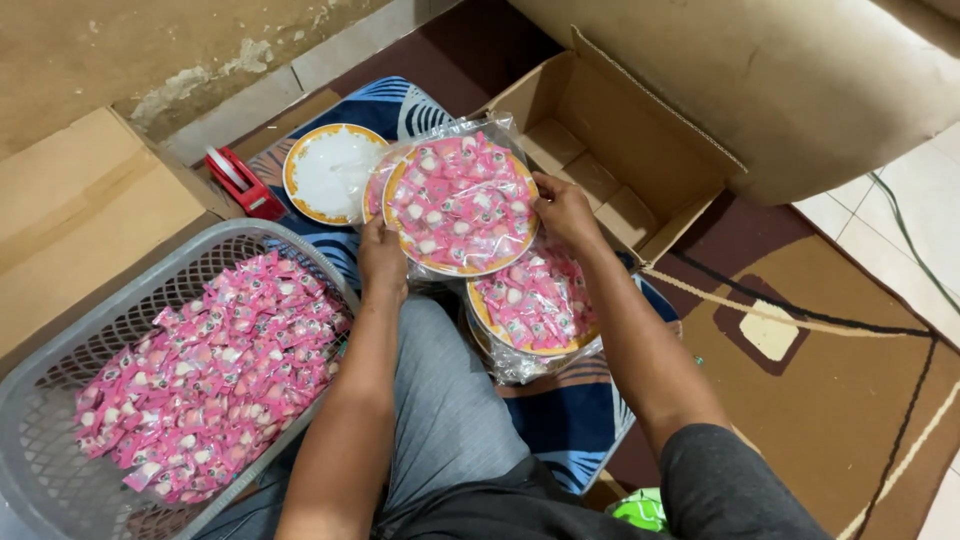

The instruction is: A person is manually packing small pink food packets from a large basket onto decorative plates while sitting on the floor.

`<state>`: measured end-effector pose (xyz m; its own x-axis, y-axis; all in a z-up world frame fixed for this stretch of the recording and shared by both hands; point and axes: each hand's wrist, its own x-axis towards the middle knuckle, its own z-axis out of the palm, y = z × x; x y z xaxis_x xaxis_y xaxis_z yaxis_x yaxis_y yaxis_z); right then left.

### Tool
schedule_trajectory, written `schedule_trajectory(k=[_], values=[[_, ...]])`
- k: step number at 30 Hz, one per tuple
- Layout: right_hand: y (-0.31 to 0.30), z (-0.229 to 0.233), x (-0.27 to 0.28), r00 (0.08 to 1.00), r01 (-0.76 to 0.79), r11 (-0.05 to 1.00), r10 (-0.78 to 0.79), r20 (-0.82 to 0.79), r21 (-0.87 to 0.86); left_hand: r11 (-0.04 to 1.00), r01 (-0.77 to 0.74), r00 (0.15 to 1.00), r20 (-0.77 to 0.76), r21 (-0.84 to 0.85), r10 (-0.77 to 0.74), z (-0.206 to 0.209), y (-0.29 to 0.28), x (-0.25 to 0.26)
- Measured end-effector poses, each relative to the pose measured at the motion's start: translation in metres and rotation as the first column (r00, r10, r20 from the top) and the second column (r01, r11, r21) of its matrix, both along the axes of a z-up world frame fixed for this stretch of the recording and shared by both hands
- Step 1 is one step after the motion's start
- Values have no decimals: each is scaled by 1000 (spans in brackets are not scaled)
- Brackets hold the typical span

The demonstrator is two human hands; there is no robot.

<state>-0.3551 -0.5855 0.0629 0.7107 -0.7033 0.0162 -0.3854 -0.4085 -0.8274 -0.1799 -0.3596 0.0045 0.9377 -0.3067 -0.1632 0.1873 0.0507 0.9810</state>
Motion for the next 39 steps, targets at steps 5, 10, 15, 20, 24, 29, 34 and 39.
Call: schedule_trajectory(k=[5,10,15,20,24,29,34,39], values=[[3,5,0,1000,12,999,-13,23,34,999,53,998,32,-1,-53,12,7,2],[-4,-7,8,997,73,996,-70,-43,49,993,86,996,31,-82,-84,0,3,14],[-1,-3,10,994,74,997,-76,-78,-24,994,66,997,47,-83,-62,-6,0,21],[9,8,15,996,68,995,-72,55,72,994,50,998,50,-99,-45,15,1,22],[10,3,24,1000,7,998,-7,-12,55,998,28,998,56,-61,-24,11,1,32],[11,7,22,999,-34,999,35,-36,13,999,30,996,79,11,-31,3,1,36],[4,-3,25,990,7,999,-13,-142,-45,943,77,984,127,323,-124,18,11,34],[-4,-15,29,963,59,993,-84,-255,-107,961,102,989,80,257,-127,38,22,29]])
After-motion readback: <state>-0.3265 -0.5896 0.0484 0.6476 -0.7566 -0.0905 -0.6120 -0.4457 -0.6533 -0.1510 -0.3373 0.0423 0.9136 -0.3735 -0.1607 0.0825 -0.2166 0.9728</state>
